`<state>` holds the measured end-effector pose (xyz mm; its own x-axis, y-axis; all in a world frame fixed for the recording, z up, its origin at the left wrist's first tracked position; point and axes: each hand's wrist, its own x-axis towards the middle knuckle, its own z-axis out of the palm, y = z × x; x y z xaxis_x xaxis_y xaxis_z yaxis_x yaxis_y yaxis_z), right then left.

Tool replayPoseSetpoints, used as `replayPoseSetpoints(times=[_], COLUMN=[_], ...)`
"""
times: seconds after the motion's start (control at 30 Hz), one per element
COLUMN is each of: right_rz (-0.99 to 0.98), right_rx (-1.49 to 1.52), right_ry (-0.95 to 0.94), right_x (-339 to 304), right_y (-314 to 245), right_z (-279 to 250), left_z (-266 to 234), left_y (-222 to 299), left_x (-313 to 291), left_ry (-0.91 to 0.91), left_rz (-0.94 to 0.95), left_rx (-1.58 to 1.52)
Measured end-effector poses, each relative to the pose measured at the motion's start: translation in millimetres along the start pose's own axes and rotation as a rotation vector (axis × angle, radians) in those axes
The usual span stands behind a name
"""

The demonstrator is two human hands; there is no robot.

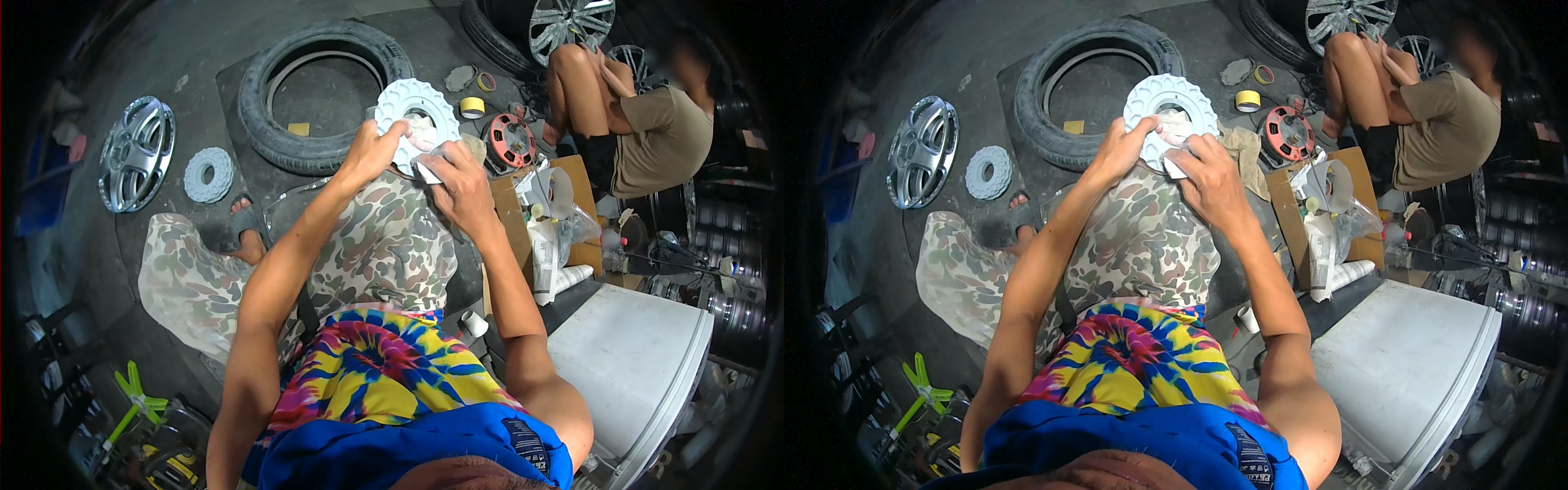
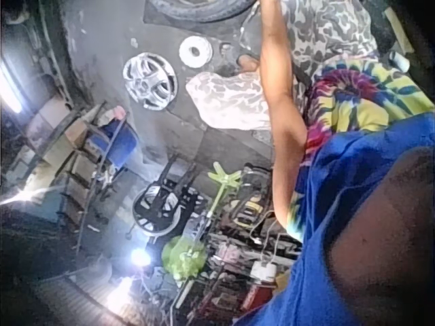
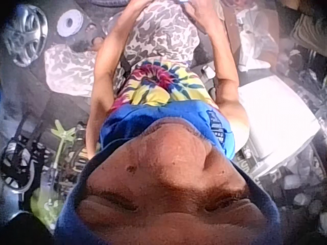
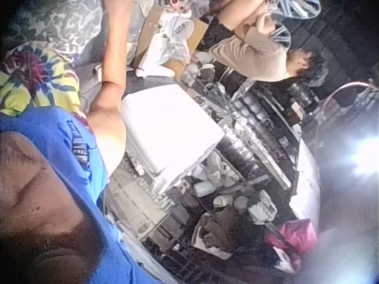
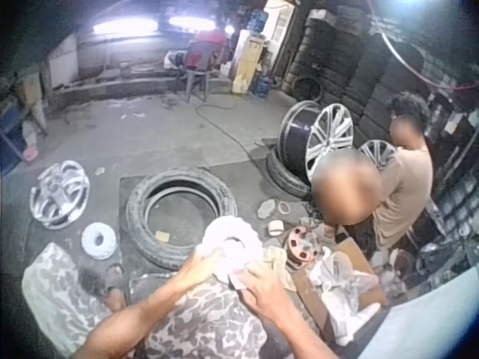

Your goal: The person sits on the floor and sands a white plastic wheel cover using a sanding block. They rotate the cover to sand different sections, including the inner ring and outer rim, while another person works on a wheel in the background.

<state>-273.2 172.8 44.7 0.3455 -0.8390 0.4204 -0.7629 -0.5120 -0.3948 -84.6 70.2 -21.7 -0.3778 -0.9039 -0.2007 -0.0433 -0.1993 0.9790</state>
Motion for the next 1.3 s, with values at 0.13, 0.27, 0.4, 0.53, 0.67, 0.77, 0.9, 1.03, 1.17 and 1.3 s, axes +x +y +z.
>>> replayPoseSetpoints(times=[0.13, 0.27, 0.4, 0.53, 0.67, 0.77, 0.9, 1.03, 1.17, 1.3], right_rz=[0.026, 0.041, 0.047, 0.083, 0.079, 0.131, 0.278, 0.458, 0.344, 0.178], right_rx=[-0.071, -0.026, -0.052, -0.021, -0.012, -0.009, 0.106, 0.498, 0.253, 0.160], right_ry=[0.066, 0.111, 0.123, 0.149, 0.189, 0.158, 0.132, 0.150, 0.287, 0.324], right_x=[-18, -28, -22, -34, -17, -27, -10, -3, -6, 2], right_y=[0, -2, -2, 3, -6, -12, -26, -33, -25, -17], right_z=[12, 18, 22, 27, 30, 26, 20, 8, 21, 38], left_z=[3, -2, -3, -4, -1, 1, 4, 3, 2, 2], left_y=[14, -1, 0, 2, 20, 23, 25, 10, 8, 10], left_x=[-5, 3, 5, 3, -9, -12, -17, -10, -7, -7], left_ry=[-0.032, -0.033, -0.051, -0.069, -0.027, -0.011, -0.030, 0.009, -0.002, 0.009], left_rz=[-0.077, -0.019, -0.112, -0.050, -0.095, 0.022, 0.079, 0.134, 0.076, 0.092], left_rx=[-0.091, -0.074, -0.090, -0.047, -0.044, 0.014, -0.004, 0.028, 0.017, 0.060])
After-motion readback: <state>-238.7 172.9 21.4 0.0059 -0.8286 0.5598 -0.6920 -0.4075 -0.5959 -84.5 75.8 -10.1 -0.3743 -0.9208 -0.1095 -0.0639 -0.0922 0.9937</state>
